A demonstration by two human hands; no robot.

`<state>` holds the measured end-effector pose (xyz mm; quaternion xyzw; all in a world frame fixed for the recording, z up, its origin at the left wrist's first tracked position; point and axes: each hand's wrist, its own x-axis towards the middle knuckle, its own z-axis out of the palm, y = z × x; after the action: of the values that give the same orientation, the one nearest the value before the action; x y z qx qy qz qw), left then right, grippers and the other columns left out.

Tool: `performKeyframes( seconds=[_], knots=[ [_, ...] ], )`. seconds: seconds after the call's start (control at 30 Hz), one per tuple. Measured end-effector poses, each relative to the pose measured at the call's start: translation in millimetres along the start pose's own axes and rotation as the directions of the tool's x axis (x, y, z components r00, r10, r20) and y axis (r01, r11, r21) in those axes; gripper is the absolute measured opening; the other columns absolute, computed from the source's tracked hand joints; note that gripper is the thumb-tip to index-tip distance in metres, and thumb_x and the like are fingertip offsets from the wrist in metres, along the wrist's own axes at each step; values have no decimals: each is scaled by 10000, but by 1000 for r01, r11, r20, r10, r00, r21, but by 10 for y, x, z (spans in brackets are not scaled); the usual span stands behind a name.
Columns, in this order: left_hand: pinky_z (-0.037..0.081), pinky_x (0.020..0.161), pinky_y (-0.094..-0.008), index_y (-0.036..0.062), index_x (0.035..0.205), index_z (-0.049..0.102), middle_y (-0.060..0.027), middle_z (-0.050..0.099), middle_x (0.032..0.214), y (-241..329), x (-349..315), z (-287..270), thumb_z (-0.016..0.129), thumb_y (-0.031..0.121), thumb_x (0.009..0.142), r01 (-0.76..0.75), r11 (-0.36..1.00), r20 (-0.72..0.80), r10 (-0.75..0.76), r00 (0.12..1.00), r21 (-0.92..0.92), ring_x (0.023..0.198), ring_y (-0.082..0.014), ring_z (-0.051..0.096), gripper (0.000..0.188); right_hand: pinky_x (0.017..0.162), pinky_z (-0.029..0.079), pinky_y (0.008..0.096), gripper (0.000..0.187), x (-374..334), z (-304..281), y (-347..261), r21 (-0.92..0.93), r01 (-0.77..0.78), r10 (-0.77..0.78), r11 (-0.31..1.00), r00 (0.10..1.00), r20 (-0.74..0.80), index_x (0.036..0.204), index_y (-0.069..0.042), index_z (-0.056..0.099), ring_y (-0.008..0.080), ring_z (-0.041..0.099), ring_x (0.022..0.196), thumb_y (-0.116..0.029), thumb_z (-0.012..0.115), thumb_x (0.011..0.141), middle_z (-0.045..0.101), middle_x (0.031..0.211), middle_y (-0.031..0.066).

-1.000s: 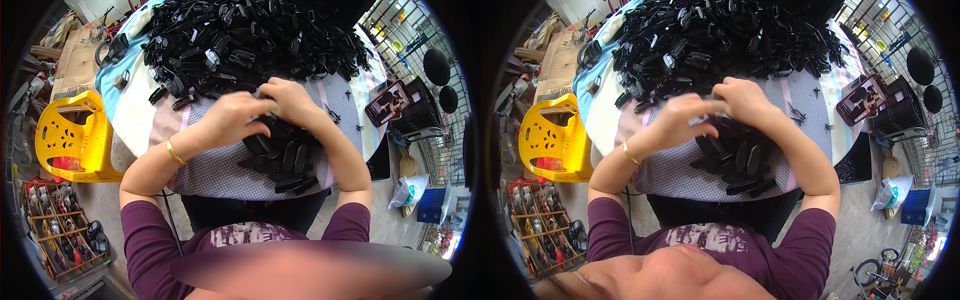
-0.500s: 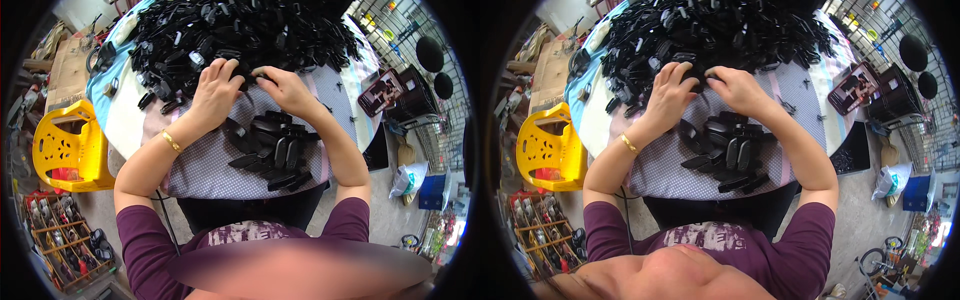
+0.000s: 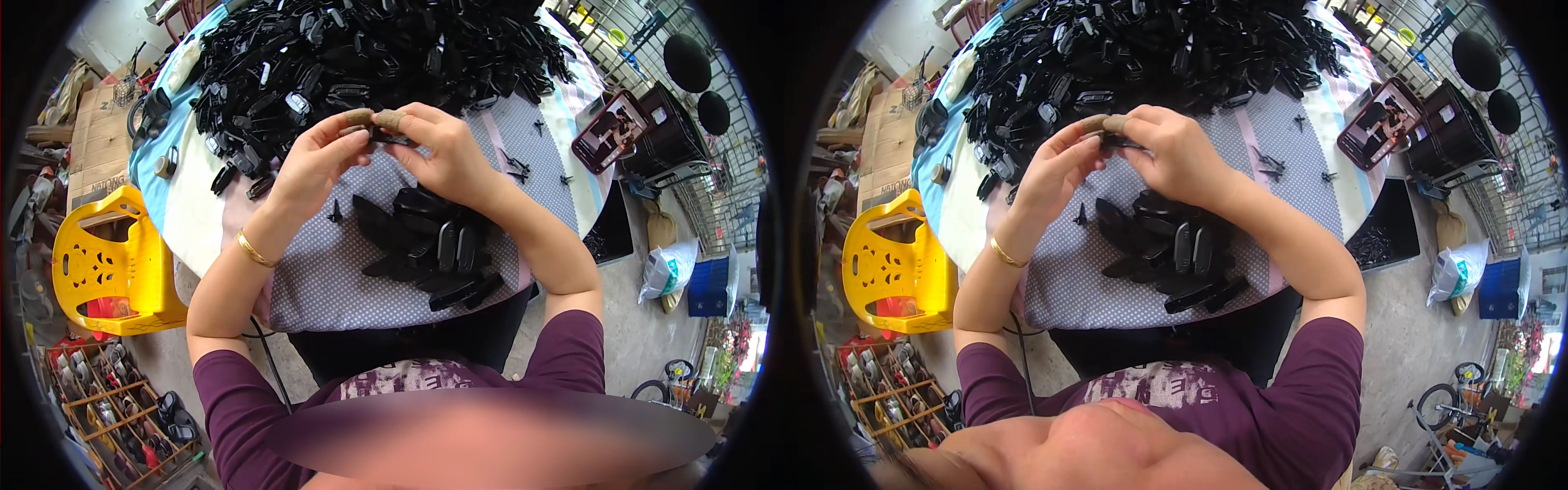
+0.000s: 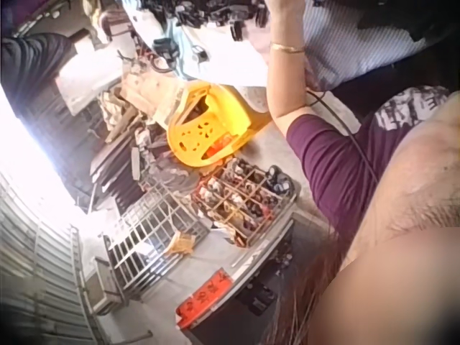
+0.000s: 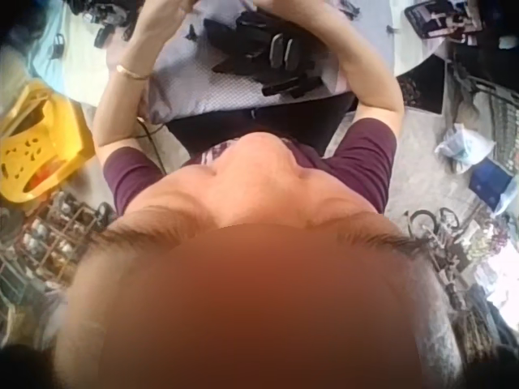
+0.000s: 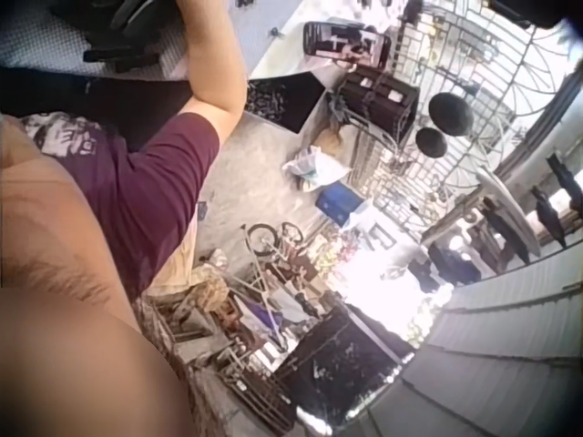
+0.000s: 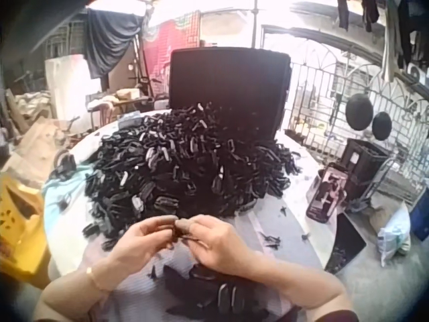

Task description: Inspecting and sorting small black plastic hardware components from a large pile on a table.

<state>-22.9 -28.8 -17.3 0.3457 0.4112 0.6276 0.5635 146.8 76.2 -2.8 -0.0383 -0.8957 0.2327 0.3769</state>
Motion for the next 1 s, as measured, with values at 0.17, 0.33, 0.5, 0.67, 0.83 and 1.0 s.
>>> performKeyframes(
  seconds=[0.17, 0.33, 0.5, 0.67, 0.83, 1.0],
  knots=[
    [482, 849, -269, -17, 1159, 553, -79, 620, 1021, -20, -18, 25, 609, 7, 824, -175, 977, 17, 174, 985, 124, 910, -143, 591, 340, 673, 518, 249, 326, -6, -19, 36, 133, -235, 232, 963, 972, 41, 1078, 17, 608, 165, 634, 822, -31, 667, 761, 634, 935, 97],
    [480, 808, -246, -2, 1130, 594, -52, 631, 964, -47, -41, -12, 604, 16, 834, -226, 899, -12, 249, 968, 374, 851, -104, 580, 296, 673, 519, 242, 314, 3, 16, -53, 271, -227, 235, 935, 972, 3, 1074, 18, 612, 139, 630, 815, -50, 674, 773, 637, 919, 91],
    [488, 778, -212, -20, 1123, 600, -58, 654, 946, -57, -67, 68, 636, 23, 818, -232, 901, -66, 273, 960, 366, 837, -84, 591, 309, 629, 520, 238, 294, -7, 13, -88, 119, -283, 276, 952, 958, 71, 1036, 13, 631, 147, 636, 798, -61, 690, 758, 636, 896, 101],
    [486, 792, -216, -25, 1136, 589, -67, 651, 979, -118, -60, 163, 615, 30, 838, -247, 915, -115, 297, 948, 320, 853, -92, 594, 305, 608, 523, 255, 269, -25, 71, -166, -118, -125, 123, 985, 992, -30, 977, 18, 633, 188, 645, 735, -91, 710, 744, 631, 884, 111],
    [483, 796, -215, -27, 1141, 585, -68, 650, 990, -71, -71, 150, 590, 19, 849, -265, 940, -85, 288, 954, 216, 861, -94, 595, 295, 612, 521, 269, 285, 18, 91, -124, -118, -245, 239, 962, 969, -62, 908, 24, 623, 213, 646, 686, -180, 730, 740, 628, 833, 101],
    [476, 803, -209, -28, 1082, 620, -67, 654, 979, 4, -120, 131, 576, -19, 835, -289, 848, 50, 298, 953, 445, 877, -88, 593, 251, 512, 429, 292, 261, -46, 57, -73, -17, -274, 271, 962, 936, 226, 850, 2, 630, 189, 561, 555, -226, 717, 757, 558, 641, 106]
  ],
)
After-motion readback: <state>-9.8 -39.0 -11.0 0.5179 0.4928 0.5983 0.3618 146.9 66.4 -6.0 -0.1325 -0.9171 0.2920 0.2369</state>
